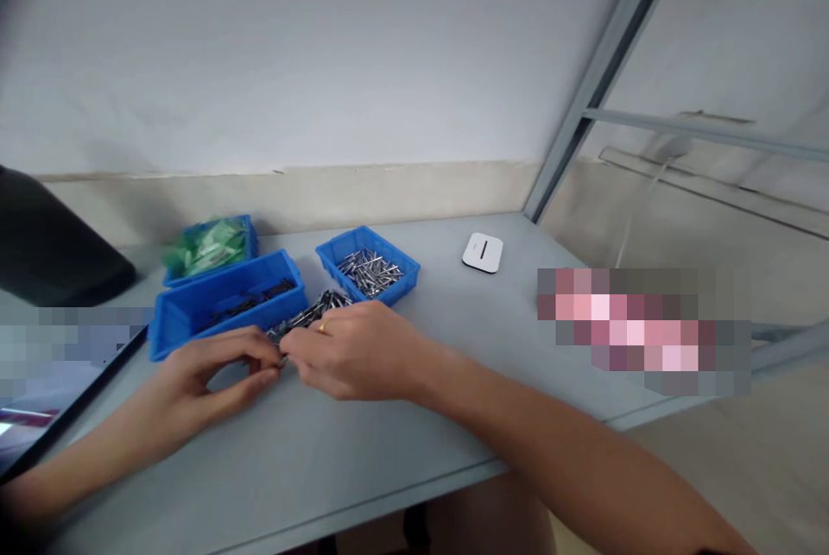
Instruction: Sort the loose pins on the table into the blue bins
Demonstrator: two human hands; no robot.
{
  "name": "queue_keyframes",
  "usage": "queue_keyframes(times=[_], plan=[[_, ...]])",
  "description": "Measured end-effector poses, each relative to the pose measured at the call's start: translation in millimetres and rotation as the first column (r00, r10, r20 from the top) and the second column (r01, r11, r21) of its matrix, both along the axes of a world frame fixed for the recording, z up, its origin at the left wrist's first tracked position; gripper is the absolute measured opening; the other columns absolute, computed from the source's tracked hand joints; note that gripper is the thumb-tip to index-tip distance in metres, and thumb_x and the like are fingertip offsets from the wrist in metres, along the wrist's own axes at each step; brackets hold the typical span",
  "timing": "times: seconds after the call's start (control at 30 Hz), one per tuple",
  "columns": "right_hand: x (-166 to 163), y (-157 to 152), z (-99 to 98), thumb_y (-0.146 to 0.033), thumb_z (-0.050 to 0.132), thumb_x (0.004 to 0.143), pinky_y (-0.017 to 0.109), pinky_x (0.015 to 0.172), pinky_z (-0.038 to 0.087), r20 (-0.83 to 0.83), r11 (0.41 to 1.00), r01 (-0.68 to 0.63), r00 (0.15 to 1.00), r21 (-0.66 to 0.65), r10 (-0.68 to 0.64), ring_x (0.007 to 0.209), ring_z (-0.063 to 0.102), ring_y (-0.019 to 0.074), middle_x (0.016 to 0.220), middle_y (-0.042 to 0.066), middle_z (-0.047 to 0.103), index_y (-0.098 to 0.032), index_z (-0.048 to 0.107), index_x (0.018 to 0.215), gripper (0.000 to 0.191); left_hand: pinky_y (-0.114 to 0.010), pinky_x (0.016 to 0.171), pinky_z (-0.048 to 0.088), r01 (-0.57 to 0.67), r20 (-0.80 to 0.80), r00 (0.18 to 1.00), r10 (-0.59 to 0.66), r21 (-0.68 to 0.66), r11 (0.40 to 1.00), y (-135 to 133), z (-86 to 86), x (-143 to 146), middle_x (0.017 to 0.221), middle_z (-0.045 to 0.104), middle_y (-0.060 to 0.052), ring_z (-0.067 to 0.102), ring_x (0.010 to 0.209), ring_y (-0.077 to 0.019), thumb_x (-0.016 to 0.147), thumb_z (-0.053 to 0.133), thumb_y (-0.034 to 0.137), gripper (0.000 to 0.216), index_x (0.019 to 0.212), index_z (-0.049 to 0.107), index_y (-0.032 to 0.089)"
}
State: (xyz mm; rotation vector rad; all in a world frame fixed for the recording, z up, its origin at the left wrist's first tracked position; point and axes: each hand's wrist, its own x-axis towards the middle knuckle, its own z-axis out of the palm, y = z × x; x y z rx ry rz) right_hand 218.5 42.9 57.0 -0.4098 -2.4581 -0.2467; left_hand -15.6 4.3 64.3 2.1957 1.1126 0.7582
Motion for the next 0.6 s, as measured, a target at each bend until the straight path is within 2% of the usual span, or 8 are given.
queue_keyframes(times=[0.2, 0.4, 0.6], plan=[[1.7, 0.1, 0.9, -0.023, 0.045, 0.101, 0.028, 0.056, 0.033, -0.009, 0.999, 0.044, 0.999, -0.012, -0.044, 0.063, 0.060, 0.0119, 0.069, -0.002, 0.066, -0.018, 0.063, 0.091, 0.022, -0.020, 0.065, 0.053, -0.110, 0.015, 0.994, 0.109, 0.079, 0.991, -0.4, 5.0, -2.7, 0.083, 0.073, 0.004, 0.068, 0.075, -0.0136, 0.091, 0.062, 0.031, 0.012, 0.086, 0.072, 0.027], [-0.5, 0.2, -0.7, -0.024, 0.042, 0.103, 0.029, 0.060, 0.034, 0.053, 0.995, 0.067, 0.997, -0.073, -0.063, 0.066, 0.061, 0.0125, 0.071, 0.000, 0.068, -0.017, 0.063, 0.092, 0.024, -0.020, 0.062, 0.053, -0.147, 0.041, 0.989, 0.142, 0.159, 0.976, -0.6, 6.3, -0.7, 0.079, 0.073, 0.004, 0.068, 0.072, -0.0133, 0.090, 0.064, 0.029, 0.010, 0.086, 0.072, 0.028], [-5.3, -3.9, -7.1, -0.026, 0.043, 0.101, 0.029, 0.056, 0.031, 0.121, 0.993, 0.073, 0.991, -0.092, -0.062, 0.060, 0.058, 0.0121, 0.066, -0.001, 0.064, -0.017, 0.059, 0.082, 0.026, -0.018, 0.060, 0.054, -0.176, 0.062, 0.984, 0.168, 0.190, 0.966, -3.6, 6.9, 3.8, 0.078, 0.073, 0.004, 0.068, 0.070, -0.0131, 0.087, 0.066, 0.029, 0.007, 0.087, 0.074, 0.028]])
